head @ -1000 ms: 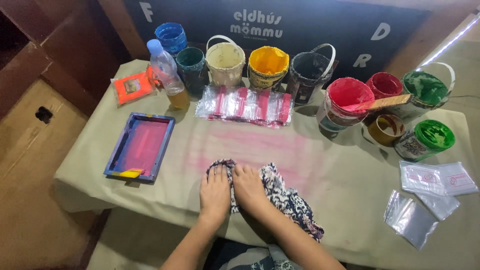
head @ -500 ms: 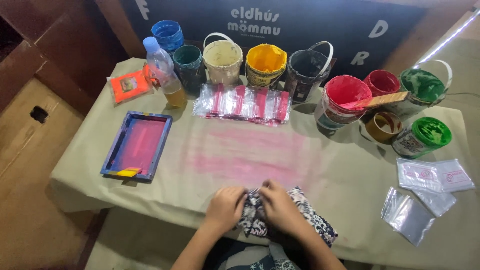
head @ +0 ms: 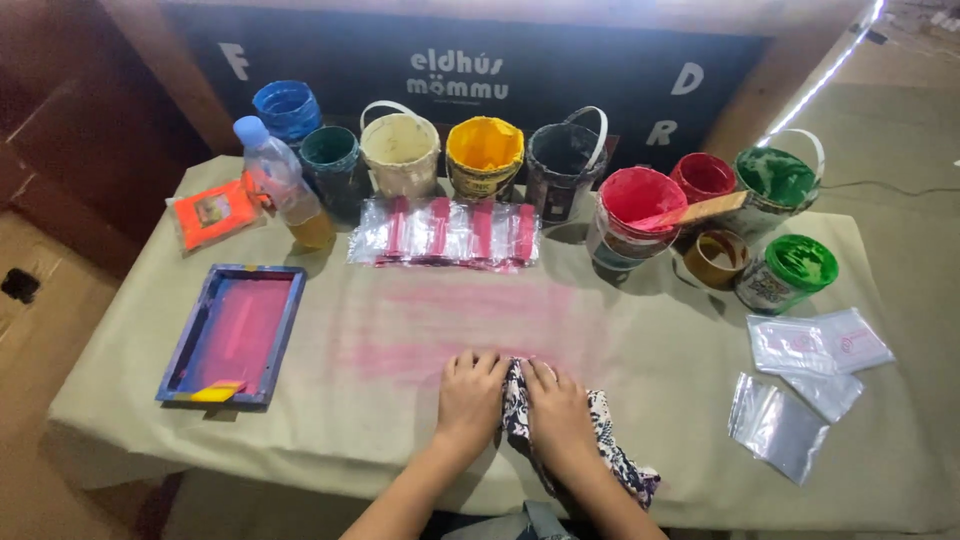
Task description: The person wipes a table surface with a patterned cloth, then picks up a red paint bucket and stirs the contents with a wooden stick. After mixing, the person places the bucket back on the table and handles a clear plastic bag.
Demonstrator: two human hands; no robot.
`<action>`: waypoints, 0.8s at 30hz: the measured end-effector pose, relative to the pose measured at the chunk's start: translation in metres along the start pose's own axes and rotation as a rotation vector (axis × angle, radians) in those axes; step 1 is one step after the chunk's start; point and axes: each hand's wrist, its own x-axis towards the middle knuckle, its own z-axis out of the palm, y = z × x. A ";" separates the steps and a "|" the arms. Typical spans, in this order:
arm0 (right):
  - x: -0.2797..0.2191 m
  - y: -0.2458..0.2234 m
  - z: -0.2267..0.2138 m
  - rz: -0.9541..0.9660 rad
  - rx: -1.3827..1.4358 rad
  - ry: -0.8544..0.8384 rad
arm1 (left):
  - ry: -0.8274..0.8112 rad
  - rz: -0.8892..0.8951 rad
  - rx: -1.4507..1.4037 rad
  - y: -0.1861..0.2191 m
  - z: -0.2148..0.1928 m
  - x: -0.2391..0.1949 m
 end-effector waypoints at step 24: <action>0.033 0.029 0.005 -0.035 -0.078 0.159 | 0.025 -0.004 0.123 0.029 0.070 0.014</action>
